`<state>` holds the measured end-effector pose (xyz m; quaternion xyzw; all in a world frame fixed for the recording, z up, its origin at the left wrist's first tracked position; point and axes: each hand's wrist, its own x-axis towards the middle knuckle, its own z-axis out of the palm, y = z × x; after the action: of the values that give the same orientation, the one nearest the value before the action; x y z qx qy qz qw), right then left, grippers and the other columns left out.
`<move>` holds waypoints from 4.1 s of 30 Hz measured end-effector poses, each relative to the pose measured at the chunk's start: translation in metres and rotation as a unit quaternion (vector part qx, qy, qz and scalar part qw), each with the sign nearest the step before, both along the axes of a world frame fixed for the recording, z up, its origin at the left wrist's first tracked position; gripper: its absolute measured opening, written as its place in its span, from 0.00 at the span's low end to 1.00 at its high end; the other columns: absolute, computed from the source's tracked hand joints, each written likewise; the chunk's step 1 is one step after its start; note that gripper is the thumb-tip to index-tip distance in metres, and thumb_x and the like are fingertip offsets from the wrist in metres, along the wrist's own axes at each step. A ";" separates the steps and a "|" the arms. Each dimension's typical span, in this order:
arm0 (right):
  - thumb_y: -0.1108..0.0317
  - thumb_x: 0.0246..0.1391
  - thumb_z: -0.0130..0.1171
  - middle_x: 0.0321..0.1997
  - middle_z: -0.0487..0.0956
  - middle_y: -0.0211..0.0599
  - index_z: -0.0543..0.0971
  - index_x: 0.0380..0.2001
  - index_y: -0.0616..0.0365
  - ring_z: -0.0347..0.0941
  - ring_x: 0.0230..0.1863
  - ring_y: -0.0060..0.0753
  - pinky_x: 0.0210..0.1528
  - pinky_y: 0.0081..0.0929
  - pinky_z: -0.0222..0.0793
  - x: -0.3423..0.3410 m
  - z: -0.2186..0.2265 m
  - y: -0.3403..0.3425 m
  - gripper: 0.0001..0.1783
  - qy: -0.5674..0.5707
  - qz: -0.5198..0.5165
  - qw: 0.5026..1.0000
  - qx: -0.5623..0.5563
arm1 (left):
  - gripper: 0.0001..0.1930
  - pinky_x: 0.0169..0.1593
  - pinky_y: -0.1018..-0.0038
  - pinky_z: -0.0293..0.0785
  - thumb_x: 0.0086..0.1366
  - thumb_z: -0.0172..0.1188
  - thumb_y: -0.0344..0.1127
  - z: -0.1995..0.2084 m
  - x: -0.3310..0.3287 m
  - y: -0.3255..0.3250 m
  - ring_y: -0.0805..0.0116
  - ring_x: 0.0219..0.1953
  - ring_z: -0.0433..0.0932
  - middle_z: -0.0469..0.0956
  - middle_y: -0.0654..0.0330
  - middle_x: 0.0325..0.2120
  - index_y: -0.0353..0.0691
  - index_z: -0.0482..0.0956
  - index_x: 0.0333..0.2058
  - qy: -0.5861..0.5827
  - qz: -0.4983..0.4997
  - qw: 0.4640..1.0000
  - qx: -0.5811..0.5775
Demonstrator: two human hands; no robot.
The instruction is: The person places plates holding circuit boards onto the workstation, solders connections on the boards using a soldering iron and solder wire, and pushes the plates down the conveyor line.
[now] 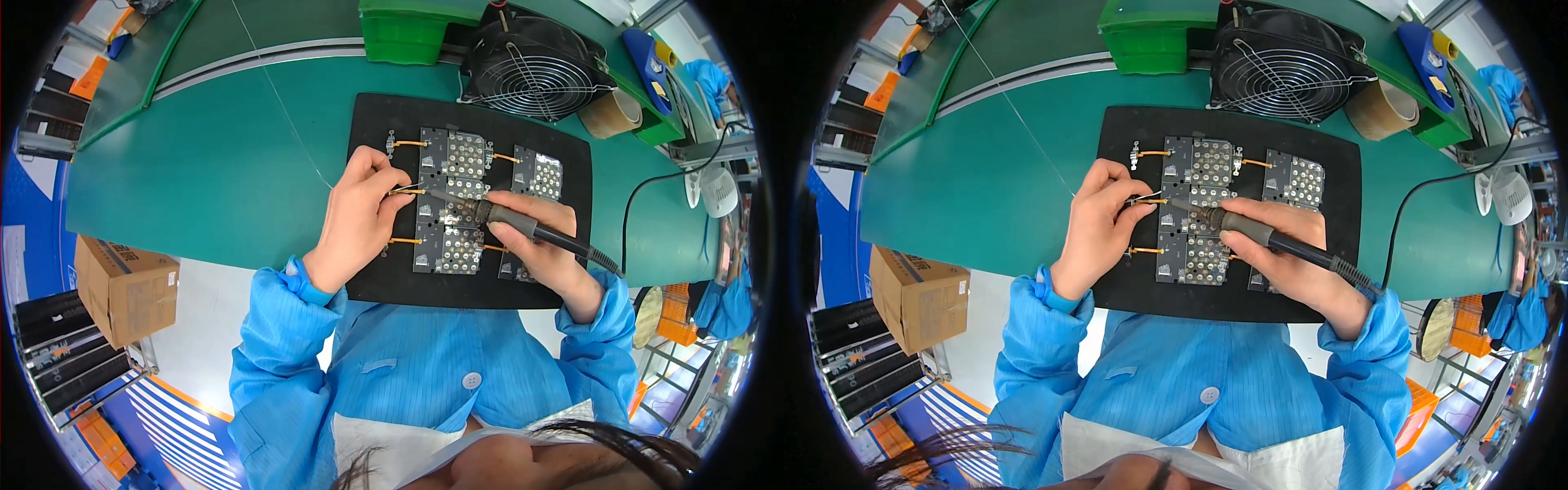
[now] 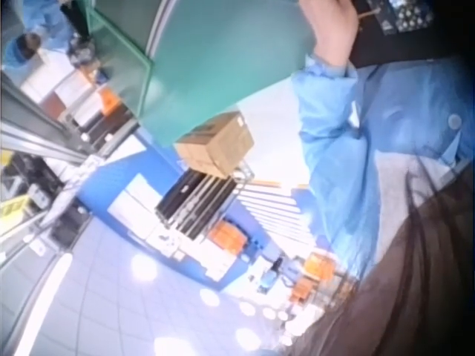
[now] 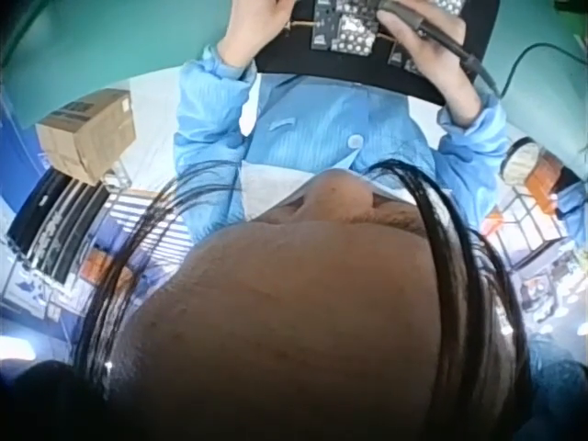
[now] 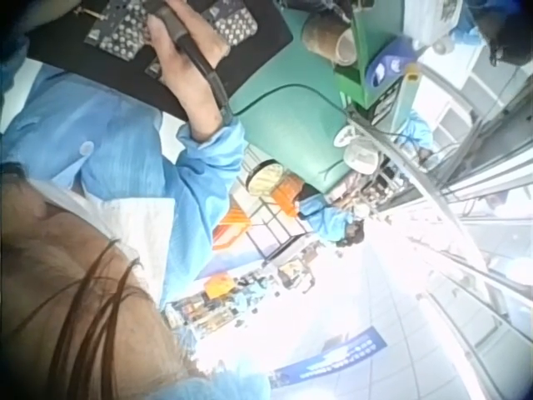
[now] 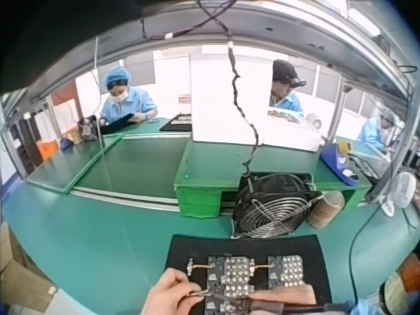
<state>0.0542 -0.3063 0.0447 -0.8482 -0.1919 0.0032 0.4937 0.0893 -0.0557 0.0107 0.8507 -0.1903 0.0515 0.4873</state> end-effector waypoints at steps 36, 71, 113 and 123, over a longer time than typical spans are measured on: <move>0.70 0.48 0.66 0.31 0.83 0.42 0.81 0.40 0.65 0.79 0.29 0.27 0.33 0.20 0.73 -0.008 0.012 -0.025 0.16 -0.041 -0.049 0.996 0.059 | 0.03 0.29 0.82 0.62 0.62 0.57 0.22 -0.004 0.004 0.009 0.78 0.26 0.66 0.66 0.61 0.38 0.34 0.72 0.34 0.108 -0.025 0.950 -0.291; 0.71 0.46 0.68 0.23 0.80 0.42 0.80 0.40 0.67 0.76 0.20 0.34 0.22 0.25 0.69 -0.040 0.001 0.009 0.17 -0.088 0.040 0.995 -0.004 | 0.08 0.41 0.69 0.67 0.46 0.67 0.20 0.019 -0.051 0.027 0.62 0.38 0.69 0.68 0.60 0.33 0.36 0.80 0.26 -0.046 -0.002 0.999 0.009; 0.70 0.46 0.67 0.21 0.79 0.41 0.80 0.40 0.67 0.75 0.19 0.32 0.21 0.24 0.67 -0.040 -0.010 0.009 0.17 -0.112 0.046 0.993 -0.008 | 0.07 0.42 0.67 0.68 0.46 0.67 0.20 0.016 -0.041 0.017 0.59 0.40 0.70 0.69 0.59 0.33 0.36 0.78 0.23 -0.073 -0.041 0.994 0.068; 0.69 0.47 0.67 0.22 0.79 0.41 0.80 0.40 0.66 0.76 0.20 0.33 0.22 0.24 0.68 -0.040 -0.011 0.007 0.17 -0.107 0.041 0.993 -0.017 | 0.09 0.32 0.75 0.67 0.54 0.63 0.19 0.013 -0.036 0.015 0.64 0.29 0.71 0.67 0.57 0.32 0.35 0.74 0.31 0.032 -0.056 0.998 -0.007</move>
<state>0.0143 -0.2993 0.0341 -0.8435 -0.2783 -0.0638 0.4550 0.0535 -0.0403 0.0234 0.8367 -0.2215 -0.0017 0.5009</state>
